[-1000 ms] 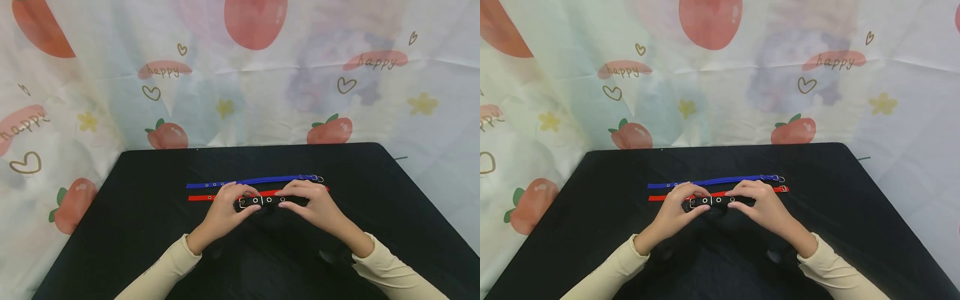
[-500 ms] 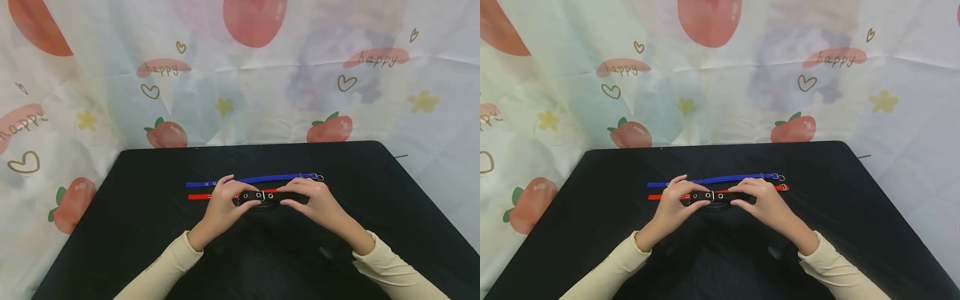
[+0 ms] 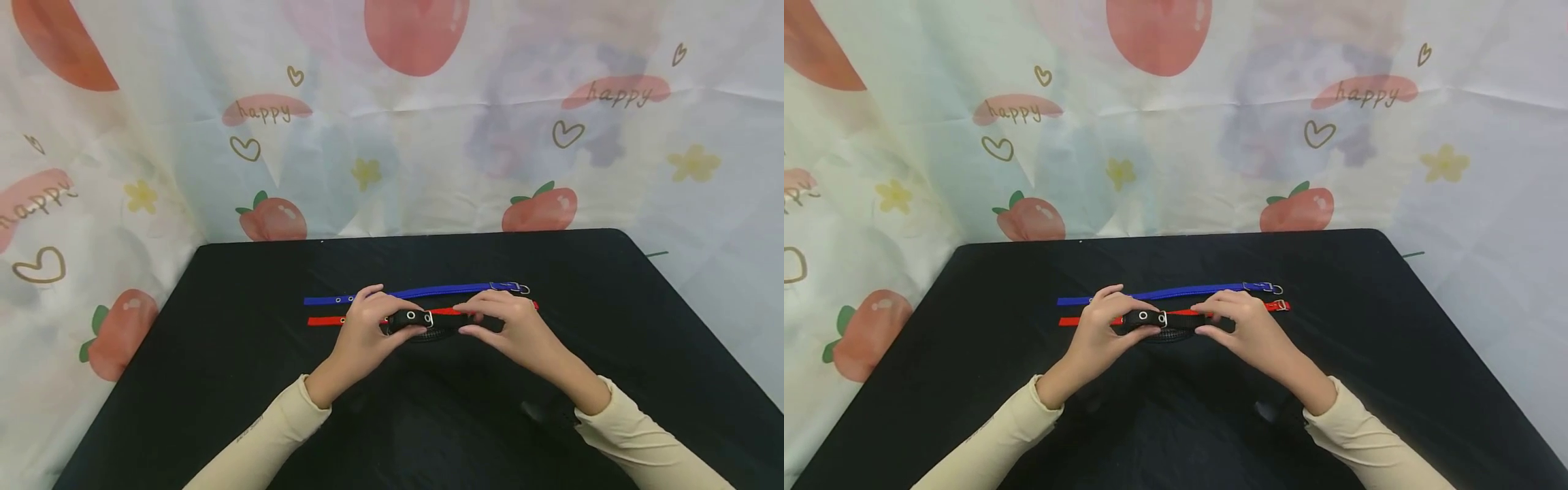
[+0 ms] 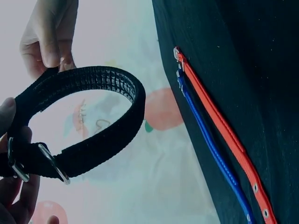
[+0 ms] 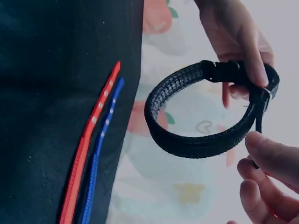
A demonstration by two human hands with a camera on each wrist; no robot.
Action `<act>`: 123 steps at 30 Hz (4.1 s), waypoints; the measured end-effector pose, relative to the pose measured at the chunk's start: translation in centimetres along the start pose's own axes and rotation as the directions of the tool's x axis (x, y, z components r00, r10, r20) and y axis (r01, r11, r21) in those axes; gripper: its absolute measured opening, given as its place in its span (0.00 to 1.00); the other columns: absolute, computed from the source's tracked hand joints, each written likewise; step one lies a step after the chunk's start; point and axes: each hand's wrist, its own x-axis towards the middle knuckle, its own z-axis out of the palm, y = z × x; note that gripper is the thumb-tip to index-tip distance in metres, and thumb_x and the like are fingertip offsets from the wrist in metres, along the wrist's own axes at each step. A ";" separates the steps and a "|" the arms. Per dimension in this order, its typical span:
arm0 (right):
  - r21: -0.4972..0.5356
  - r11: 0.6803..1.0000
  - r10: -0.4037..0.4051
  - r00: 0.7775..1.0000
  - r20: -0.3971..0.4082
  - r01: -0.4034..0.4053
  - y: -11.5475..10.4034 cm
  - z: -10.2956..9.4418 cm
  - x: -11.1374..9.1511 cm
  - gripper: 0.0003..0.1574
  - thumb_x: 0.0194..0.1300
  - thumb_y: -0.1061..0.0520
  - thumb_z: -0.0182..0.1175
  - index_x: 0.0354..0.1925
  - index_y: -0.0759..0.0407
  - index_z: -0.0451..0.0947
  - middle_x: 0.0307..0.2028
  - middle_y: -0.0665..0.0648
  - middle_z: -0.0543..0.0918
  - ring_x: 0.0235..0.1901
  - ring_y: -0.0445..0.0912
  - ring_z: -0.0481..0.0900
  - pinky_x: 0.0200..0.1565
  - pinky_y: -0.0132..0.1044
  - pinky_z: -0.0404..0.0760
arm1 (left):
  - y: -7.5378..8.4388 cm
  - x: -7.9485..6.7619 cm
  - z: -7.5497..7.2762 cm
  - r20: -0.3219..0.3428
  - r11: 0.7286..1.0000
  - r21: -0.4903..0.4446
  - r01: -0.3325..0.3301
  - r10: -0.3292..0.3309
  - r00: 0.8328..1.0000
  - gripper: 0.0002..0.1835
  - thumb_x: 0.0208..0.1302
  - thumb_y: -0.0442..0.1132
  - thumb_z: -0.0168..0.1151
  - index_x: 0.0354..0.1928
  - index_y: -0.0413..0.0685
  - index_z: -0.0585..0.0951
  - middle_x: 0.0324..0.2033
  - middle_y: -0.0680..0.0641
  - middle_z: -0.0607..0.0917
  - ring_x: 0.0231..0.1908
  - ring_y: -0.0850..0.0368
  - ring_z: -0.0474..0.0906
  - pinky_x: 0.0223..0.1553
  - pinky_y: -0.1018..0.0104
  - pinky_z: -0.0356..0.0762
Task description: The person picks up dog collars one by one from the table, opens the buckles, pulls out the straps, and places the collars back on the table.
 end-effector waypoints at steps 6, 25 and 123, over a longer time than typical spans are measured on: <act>-0.014 0.999 -0.033 0.999 0.007 0.033 0.0 0.6 0.0 0.23 0.35 0.67 0.75 0.36 0.58 0.85 0.31 0.50 0.83 0.32 0.41 0.76 0.39 0.25 0.70 | 0.1 0.1 0.6 0.025 1.000 -0.006 -0.025 0.025 0.999 0.13 0.46 0.40 0.75 0.35 0.50 0.85 0.31 0.54 0.87 0.36 0.62 0.82 0.61 0.53 0.68; -0.062 0.967 -0.254 0.955 -0.155 0.247 0.3 1.5 0.0 0.20 0.67 0.47 0.54 0.35 0.61 0.84 0.30 0.54 0.83 0.34 0.47 0.77 0.45 0.37 0.70 | 0.3 0.6 -0.1 0.071 0.850 0.364 -0.381 0.383 0.921 0.15 0.42 0.39 0.77 0.35 0.51 0.84 0.28 0.56 0.85 0.34 0.61 0.80 0.54 0.61 0.73; -0.238 0.947 -0.228 0.973 -0.034 0.214 -0.1 -0.2 0.5 0.29 0.67 0.38 0.48 0.30 0.56 0.85 0.22 0.50 0.76 0.31 0.47 0.73 0.45 0.46 0.68 | -0.2 -0.4 -1.5 0.031 0.954 0.276 -0.116 0.111 0.993 0.11 0.47 0.44 0.74 0.35 0.56 0.86 0.20 0.57 0.80 0.26 0.62 0.70 0.56 0.54 0.68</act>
